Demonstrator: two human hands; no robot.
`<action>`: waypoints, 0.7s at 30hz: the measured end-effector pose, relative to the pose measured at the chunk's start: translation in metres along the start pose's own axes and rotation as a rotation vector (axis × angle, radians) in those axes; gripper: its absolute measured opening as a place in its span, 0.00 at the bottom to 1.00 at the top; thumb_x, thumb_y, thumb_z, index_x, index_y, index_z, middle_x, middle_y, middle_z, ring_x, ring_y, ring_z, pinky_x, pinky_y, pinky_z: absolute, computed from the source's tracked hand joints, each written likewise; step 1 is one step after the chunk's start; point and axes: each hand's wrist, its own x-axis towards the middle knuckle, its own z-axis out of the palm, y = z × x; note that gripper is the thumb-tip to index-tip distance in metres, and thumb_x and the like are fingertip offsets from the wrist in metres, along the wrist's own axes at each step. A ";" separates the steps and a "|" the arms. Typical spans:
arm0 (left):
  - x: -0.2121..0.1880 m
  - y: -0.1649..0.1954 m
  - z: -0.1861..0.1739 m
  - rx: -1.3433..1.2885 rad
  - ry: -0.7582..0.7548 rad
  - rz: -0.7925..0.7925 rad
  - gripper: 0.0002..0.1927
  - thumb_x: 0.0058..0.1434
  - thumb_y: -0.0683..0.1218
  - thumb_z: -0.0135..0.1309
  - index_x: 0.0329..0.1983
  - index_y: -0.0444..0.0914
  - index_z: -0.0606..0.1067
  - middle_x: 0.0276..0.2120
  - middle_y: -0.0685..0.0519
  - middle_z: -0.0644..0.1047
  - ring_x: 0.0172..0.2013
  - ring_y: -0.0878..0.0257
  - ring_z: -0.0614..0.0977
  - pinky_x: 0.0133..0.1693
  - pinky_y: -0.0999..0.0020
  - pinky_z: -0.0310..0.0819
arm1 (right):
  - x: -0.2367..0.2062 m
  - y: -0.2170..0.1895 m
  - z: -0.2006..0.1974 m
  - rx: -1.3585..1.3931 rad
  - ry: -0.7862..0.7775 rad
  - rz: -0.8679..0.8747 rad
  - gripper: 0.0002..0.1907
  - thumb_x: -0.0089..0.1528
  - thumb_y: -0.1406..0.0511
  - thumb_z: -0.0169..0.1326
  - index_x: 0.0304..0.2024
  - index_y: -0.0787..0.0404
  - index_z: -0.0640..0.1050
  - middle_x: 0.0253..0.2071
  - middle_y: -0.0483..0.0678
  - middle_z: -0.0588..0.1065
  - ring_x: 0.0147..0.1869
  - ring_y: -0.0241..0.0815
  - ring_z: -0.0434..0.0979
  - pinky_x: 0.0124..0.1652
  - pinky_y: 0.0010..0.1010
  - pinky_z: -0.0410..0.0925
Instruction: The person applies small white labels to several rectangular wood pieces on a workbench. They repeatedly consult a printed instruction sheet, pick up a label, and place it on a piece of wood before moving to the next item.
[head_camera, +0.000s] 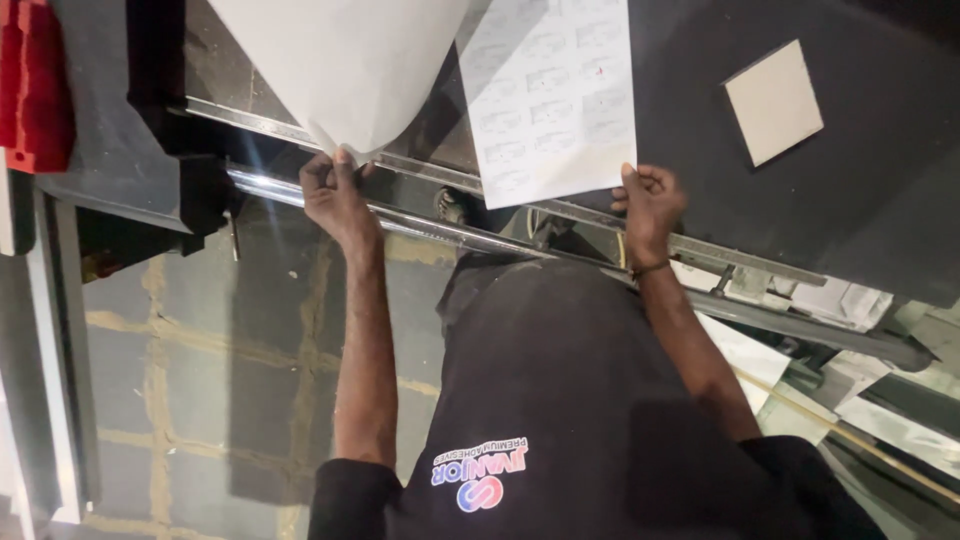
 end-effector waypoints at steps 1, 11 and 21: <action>-0.001 0.000 -0.002 -0.012 0.009 -0.002 0.09 0.71 0.39 0.56 0.47 0.29 0.70 0.41 0.43 0.79 0.41 0.60 0.84 0.43 0.63 0.89 | -0.002 0.002 -0.006 -0.010 0.018 0.007 0.13 0.65 0.67 0.64 0.45 0.69 0.75 0.34 0.48 0.78 0.31 0.35 0.80 0.28 0.24 0.73; 0.001 -0.008 -0.014 -0.049 0.089 -0.074 0.11 0.70 0.41 0.56 0.48 0.29 0.68 0.41 0.43 0.81 0.39 0.60 0.85 0.41 0.64 0.88 | -0.021 0.008 -0.021 0.008 0.093 0.026 0.13 0.64 0.68 0.64 0.44 0.68 0.75 0.32 0.49 0.78 0.30 0.35 0.79 0.27 0.24 0.73; 0.001 -0.012 -0.022 -0.046 0.110 -0.105 0.12 0.70 0.41 0.56 0.49 0.30 0.68 0.43 0.43 0.80 0.40 0.59 0.86 0.41 0.64 0.87 | -0.028 0.004 -0.011 -0.015 0.101 -0.012 0.10 0.65 0.69 0.63 0.44 0.68 0.76 0.32 0.48 0.78 0.30 0.33 0.79 0.27 0.23 0.73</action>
